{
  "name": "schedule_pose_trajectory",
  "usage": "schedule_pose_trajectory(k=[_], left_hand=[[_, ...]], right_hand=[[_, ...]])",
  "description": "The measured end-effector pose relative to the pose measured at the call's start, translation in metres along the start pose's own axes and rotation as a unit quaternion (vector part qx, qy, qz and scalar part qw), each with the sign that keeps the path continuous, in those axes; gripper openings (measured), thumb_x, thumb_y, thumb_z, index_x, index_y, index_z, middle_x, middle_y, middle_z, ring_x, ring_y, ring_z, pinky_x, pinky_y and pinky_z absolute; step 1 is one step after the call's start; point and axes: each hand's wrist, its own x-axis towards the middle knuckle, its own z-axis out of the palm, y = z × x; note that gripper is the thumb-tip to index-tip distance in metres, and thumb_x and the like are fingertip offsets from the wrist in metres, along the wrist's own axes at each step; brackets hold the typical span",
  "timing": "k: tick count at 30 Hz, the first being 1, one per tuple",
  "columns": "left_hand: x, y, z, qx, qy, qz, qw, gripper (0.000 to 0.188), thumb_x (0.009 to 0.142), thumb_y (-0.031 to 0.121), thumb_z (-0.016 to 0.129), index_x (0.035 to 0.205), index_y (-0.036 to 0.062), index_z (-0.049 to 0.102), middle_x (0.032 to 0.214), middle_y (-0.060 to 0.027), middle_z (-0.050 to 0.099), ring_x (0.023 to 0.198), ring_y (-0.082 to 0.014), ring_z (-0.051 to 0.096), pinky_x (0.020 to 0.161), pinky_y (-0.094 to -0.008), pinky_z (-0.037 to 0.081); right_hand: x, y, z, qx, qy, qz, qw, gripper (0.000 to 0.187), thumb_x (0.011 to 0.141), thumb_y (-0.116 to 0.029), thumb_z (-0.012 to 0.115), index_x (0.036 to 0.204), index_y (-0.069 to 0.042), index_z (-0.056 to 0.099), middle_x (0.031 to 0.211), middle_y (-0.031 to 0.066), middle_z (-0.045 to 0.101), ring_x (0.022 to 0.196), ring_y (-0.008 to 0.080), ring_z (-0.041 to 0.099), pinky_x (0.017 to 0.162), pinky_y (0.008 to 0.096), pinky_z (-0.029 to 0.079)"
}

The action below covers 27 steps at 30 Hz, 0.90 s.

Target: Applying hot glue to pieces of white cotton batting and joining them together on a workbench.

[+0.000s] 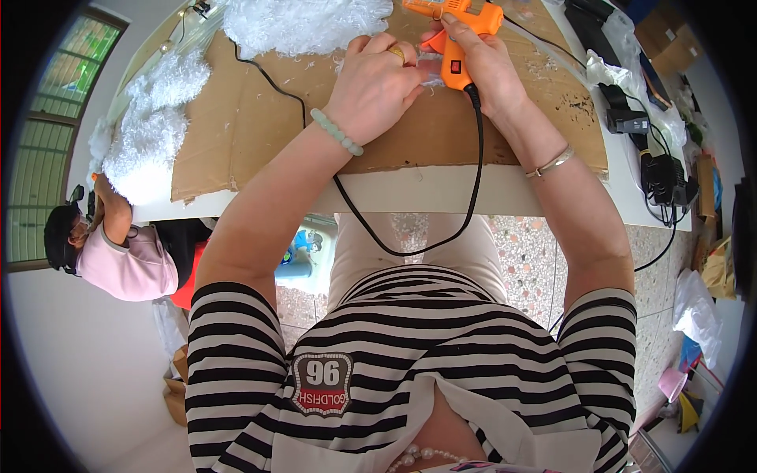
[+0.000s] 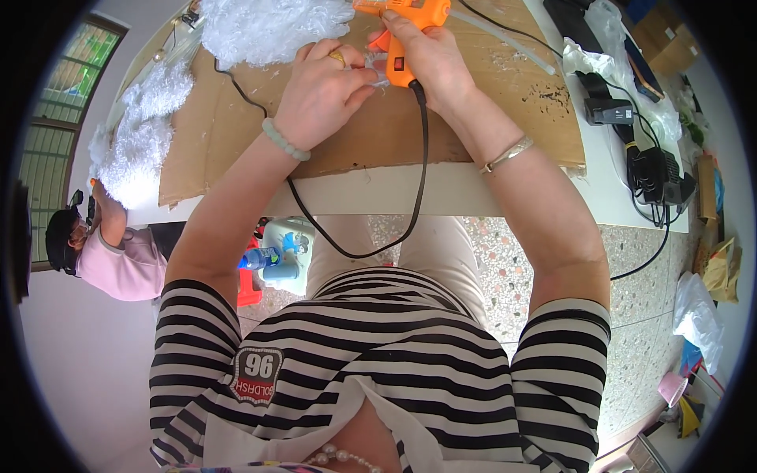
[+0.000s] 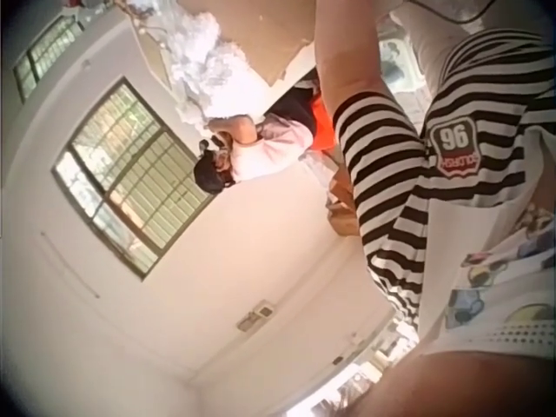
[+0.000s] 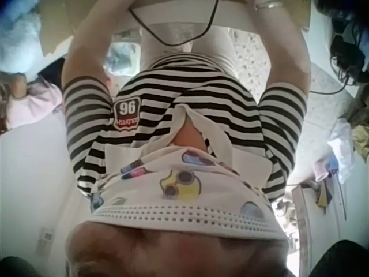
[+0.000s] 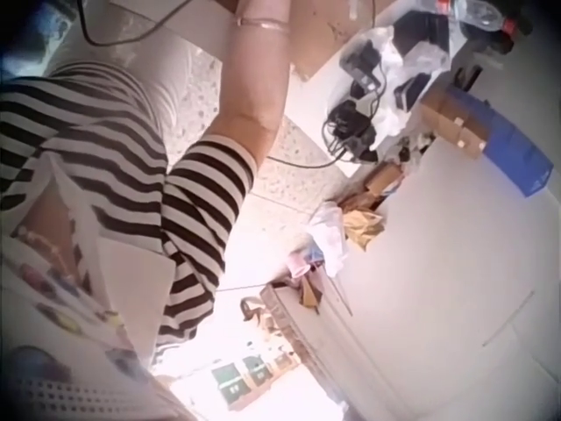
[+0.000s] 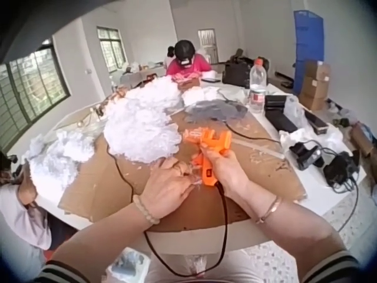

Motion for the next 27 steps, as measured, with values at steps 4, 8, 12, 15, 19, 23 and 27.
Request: schedule_pose_trajectory(k=[4, 8, 12, 15, 19, 23, 27], left_hand=[[0.006, 0.001, 0.010, 0.031, 0.009, 0.041, 0.999, 0.013, 0.064, 0.008, 0.067, 0.077, 0.0085, 0.066, 0.087, 0.0009, 0.058, 0.091, -0.0202, 0.052, 0.082, -0.0367, 0.039], [0.003, -0.001, 0.015, 0.006, 0.031, 0.050, 0.998, 0.005, 0.070, 0.006, 0.058, 0.070, 0.0062, 0.063, 0.085, -0.0016, 0.059, 0.090, -0.0203, 0.052, 0.084, -0.0390, 0.038], [0.000, 0.001, 0.015, -0.011, 0.013, 0.037, 0.999, 0.011, 0.067, 0.003, 0.062, 0.076, 0.0073, 0.064, 0.086, -0.0002, 0.058, 0.090, -0.0208, 0.052, 0.082, -0.0362, 0.039], [-0.002, 0.002, 0.010, -0.025, 0.015, 0.031, 0.999, 0.011, 0.067, 0.002, 0.062, 0.076, 0.0073, 0.064, 0.086, 0.0001, 0.059, 0.090, -0.0210, 0.052, 0.082, -0.0366, 0.039], [-0.008, 0.009, -0.001, -0.017, 0.000, 0.035, 0.999, 0.013, 0.068, 0.004, 0.059, 0.077, 0.0068, 0.068, 0.081, -0.0005, 0.062, 0.091, -0.0210, 0.051, 0.082, -0.0390, 0.039], [-0.010, 0.010, -0.004, -0.003, -0.010, 0.033, 0.999, 0.015, 0.067, 0.004, 0.058, 0.078, 0.0065, 0.068, 0.081, -0.0006, 0.062, 0.091, -0.0212, 0.051, 0.082, -0.0392, 0.039], [-0.010, 0.011, -0.003, 0.004, -0.010, 0.023, 1.000, 0.013, 0.068, 0.005, 0.057, 0.076, 0.0065, 0.068, 0.079, -0.0017, 0.062, 0.089, -0.0215, 0.051, 0.082, -0.0390, 0.038]], right_hand=[[0.005, 0.004, -0.005, 0.027, -0.012, 0.014, 0.999, 0.028, 0.093, -0.025, 0.048, 0.108, -0.002, 0.055, 0.093, 0.0077, 0.064, 0.082, 0.0156, 0.061, 0.071, 0.0289, 0.053], [0.002, 0.003, -0.001, 0.017, -0.014, 0.011, 1.000, 0.028, 0.093, -0.026, 0.050, 0.107, -0.003, 0.056, 0.092, 0.0066, 0.064, 0.081, 0.0141, 0.061, 0.070, 0.0287, 0.054], [0.002, 0.005, -0.004, 0.012, -0.022, 0.027, 0.999, 0.029, 0.092, -0.027, 0.051, 0.106, -0.003, 0.056, 0.092, 0.0059, 0.064, 0.081, 0.0139, 0.062, 0.069, 0.0280, 0.054], [0.002, 0.004, -0.006, 0.014, -0.032, 0.020, 0.999, 0.029, 0.092, -0.027, 0.052, 0.106, -0.002, 0.056, 0.092, 0.0056, 0.064, 0.082, 0.0138, 0.061, 0.068, 0.0281, 0.054], [-0.001, -0.015, -0.006, 0.033, -0.009, -0.010, 0.999, 0.026, 0.092, -0.023, 0.052, 0.103, -0.001, 0.056, 0.087, 0.0092, 0.062, 0.075, 0.0178, 0.061, 0.067, 0.0322, 0.054], [-0.009, -0.030, -0.003, 0.031, 0.045, -0.027, 0.998, 0.023, 0.094, -0.021, 0.049, 0.105, -0.002, 0.057, 0.085, 0.0090, 0.064, 0.076, 0.0179, 0.062, 0.069, 0.0301, 0.053], [-0.011, -0.021, -0.011, 0.011, -0.050, -0.033, 0.998, 0.030, 0.092, -0.026, 0.051, 0.108, -0.001, 0.056, 0.093, 0.0075, 0.063, 0.087, 0.0160, 0.062, 0.073, 0.0320, 0.055]])
